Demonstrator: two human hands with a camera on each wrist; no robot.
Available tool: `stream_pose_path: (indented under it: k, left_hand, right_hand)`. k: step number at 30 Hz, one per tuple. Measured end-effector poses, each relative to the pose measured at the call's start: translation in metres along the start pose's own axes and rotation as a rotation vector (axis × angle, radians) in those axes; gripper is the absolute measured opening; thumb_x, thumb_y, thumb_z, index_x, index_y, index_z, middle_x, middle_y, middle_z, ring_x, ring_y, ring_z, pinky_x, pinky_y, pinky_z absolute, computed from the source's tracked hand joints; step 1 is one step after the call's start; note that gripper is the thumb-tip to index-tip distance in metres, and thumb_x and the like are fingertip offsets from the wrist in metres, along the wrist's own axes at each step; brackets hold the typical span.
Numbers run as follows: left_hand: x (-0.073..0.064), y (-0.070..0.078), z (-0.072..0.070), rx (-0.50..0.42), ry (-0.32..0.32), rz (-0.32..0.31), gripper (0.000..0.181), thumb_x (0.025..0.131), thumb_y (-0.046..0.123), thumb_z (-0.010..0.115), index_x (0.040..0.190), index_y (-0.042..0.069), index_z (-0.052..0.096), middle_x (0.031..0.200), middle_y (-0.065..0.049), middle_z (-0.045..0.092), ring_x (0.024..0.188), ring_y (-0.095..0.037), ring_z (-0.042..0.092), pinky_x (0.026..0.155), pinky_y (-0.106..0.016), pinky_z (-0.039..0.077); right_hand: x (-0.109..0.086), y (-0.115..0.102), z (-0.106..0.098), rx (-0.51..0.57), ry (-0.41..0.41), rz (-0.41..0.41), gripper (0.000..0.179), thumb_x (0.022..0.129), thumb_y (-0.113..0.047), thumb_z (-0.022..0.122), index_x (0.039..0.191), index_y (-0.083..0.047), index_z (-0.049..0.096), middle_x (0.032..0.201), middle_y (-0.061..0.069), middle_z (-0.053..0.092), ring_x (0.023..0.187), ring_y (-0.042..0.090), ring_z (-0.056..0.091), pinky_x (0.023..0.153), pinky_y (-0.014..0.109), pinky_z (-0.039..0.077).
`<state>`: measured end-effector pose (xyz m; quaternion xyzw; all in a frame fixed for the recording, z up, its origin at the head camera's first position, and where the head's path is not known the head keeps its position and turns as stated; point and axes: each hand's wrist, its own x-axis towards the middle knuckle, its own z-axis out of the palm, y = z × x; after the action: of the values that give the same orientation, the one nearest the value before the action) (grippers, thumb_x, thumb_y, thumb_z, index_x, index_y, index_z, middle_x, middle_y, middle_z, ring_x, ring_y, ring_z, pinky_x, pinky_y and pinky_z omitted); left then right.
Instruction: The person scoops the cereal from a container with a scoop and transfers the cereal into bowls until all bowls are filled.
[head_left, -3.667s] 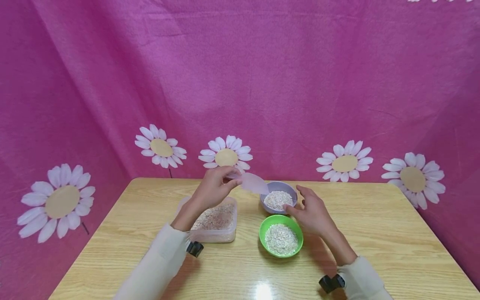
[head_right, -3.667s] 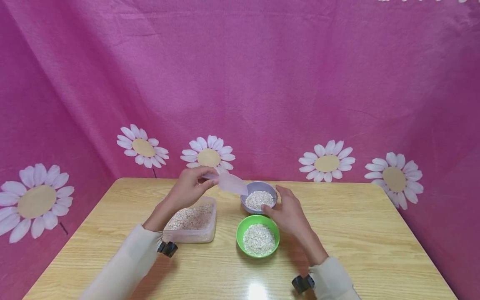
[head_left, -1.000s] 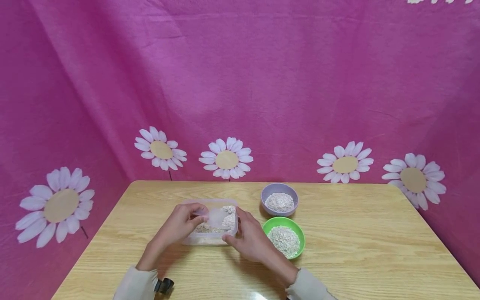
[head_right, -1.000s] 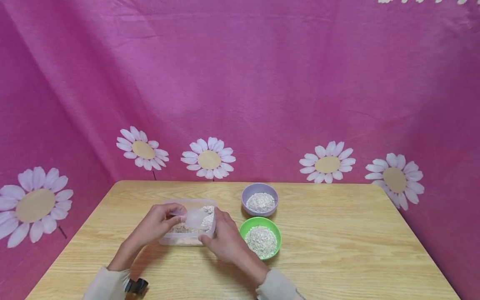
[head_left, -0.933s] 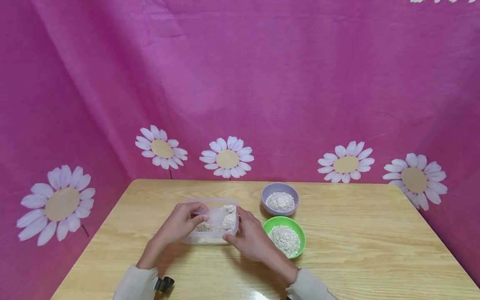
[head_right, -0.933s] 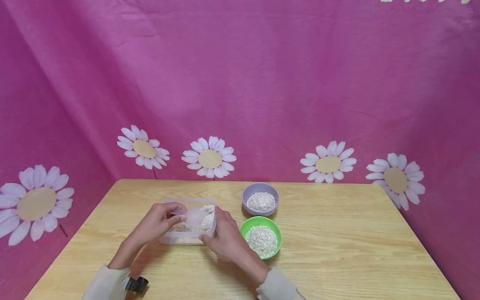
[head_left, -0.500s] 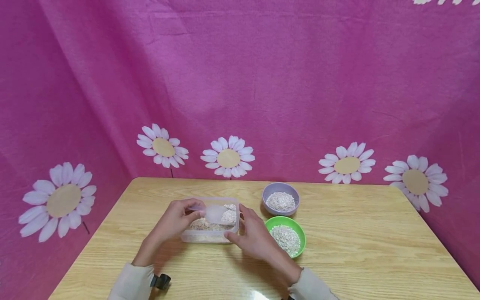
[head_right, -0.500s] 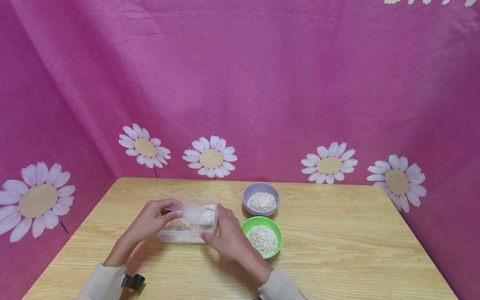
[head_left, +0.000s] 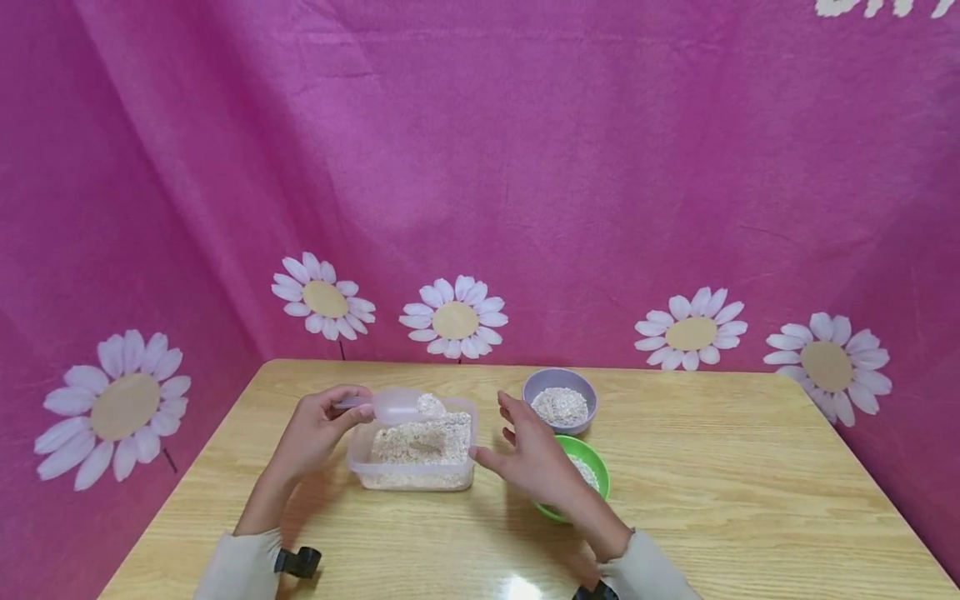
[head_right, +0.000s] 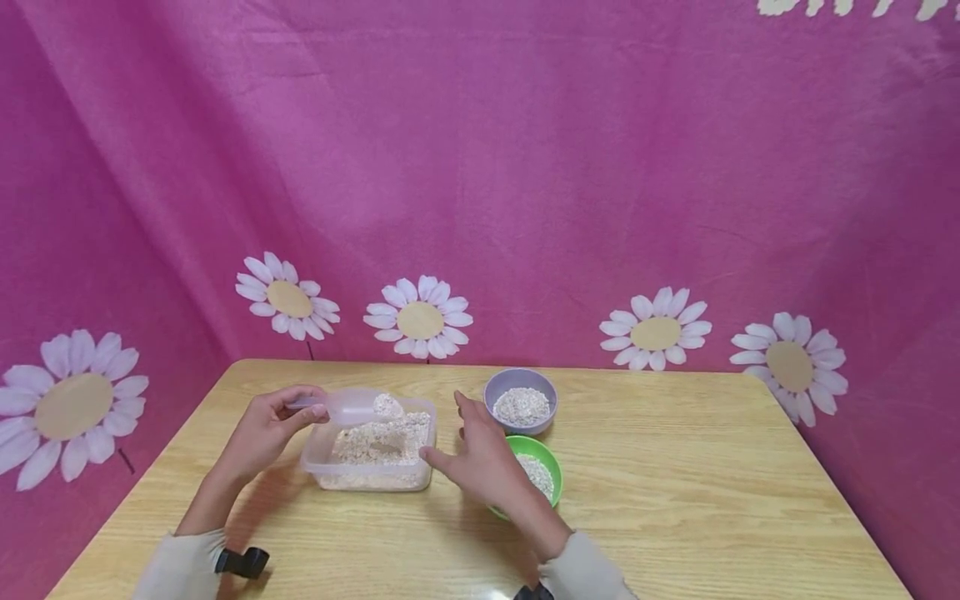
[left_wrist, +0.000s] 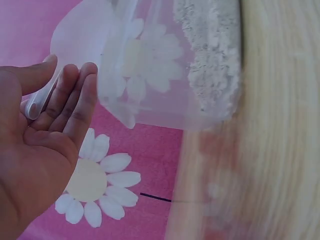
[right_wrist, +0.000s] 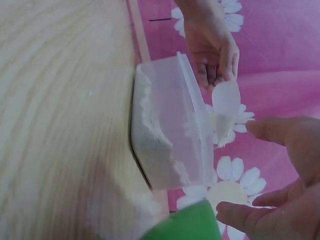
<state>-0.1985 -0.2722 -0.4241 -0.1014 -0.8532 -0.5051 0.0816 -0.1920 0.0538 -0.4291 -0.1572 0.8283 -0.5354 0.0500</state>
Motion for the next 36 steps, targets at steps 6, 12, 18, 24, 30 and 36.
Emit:
stream_pose_path:
  k: [6, 12, 18, 24, 30, 36]
  left_hand:
    - [0.003, 0.003, 0.001, -0.045, 0.031, 0.039, 0.022, 0.104, 0.007, 0.071, 0.121, -0.006, 0.072, 0.101, -0.023, 0.079, 0.088, 0.0, 0.073, 0.086, -0.015, 0.057]
    - [0.017, 0.014, 0.012, -0.067, 0.031, 0.061, 0.022, 0.104, 0.01, 0.071, 0.121, -0.004, 0.073, 0.101, -0.022, 0.079, 0.089, 0.0, 0.073, 0.087, -0.017, 0.057]
    - [0.039, 0.027, 0.03, -0.082, -0.002, 0.065, 0.021, 0.105, 0.011, 0.07, 0.122, -0.001, 0.073, 0.103, -0.021, 0.08, 0.093, -0.006, 0.075, 0.088, -0.023, 0.06]
    - [0.057, 0.042, 0.051, -0.102, -0.003, 0.064, 0.022, 0.103, 0.011, 0.073, 0.122, 0.001, 0.074, 0.103, -0.02, 0.081, 0.098, -0.027, 0.08, 0.081, -0.029, 0.06]
    - [0.074, 0.054, 0.077, -0.066, -0.04, 0.12, 0.02, 0.101, 0.011, 0.076, 0.118, 0.001, 0.076, 0.103, -0.02, 0.081, 0.098, -0.032, 0.08, 0.076, -0.026, 0.057]
    - [0.086, 0.061, 0.106, -0.043, -0.09, 0.12, 0.018, 0.1, 0.012, 0.076, 0.116, 0.004, 0.077, 0.107, -0.015, 0.08, 0.096, -0.025, 0.08, 0.078, -0.029, 0.059]
  right_hand:
    - [0.001, 0.006, -0.02, -0.085, 0.016, -0.003, 0.089, 0.094, -0.026, 0.084, 0.163, 0.004, 0.036, 0.167, 0.023, 0.043, 0.151, 0.042, 0.049, 0.118, 0.051, 0.048]
    - [0.002, 0.013, -0.047, -0.208, 0.047, -0.022, 0.09, 0.096, -0.03, 0.082, 0.163, 0.006, 0.034, 0.165, 0.03, 0.043, 0.144, 0.044, 0.056, 0.116, 0.053, 0.05]
    - [0.002, 0.021, -0.07, -0.219, 0.096, -0.02, 0.088, 0.095, -0.028, 0.083, 0.16, 0.008, 0.036, 0.162, 0.033, 0.044, 0.145, 0.047, 0.054, 0.114, 0.052, 0.051]
    - [0.002, 0.029, -0.085, -0.298, 0.151, -0.025, 0.089, 0.094, -0.028, 0.084, 0.159, 0.01, 0.038, 0.16, 0.032, 0.047, 0.144, 0.049, 0.054, 0.115, 0.056, 0.051]
    - [0.002, 0.038, -0.097, -0.284, 0.163, -0.042, 0.09, 0.093, -0.023, 0.084, 0.159, 0.013, 0.036, 0.16, 0.035, 0.044, 0.147, 0.052, 0.048, 0.113, 0.057, 0.051]
    - [0.004, 0.051, -0.102, -0.283, 0.153, -0.002, 0.088, 0.094, -0.021, 0.083, 0.157, 0.016, 0.035, 0.158, 0.039, 0.043, 0.147, 0.056, 0.045, 0.112, 0.058, 0.051]
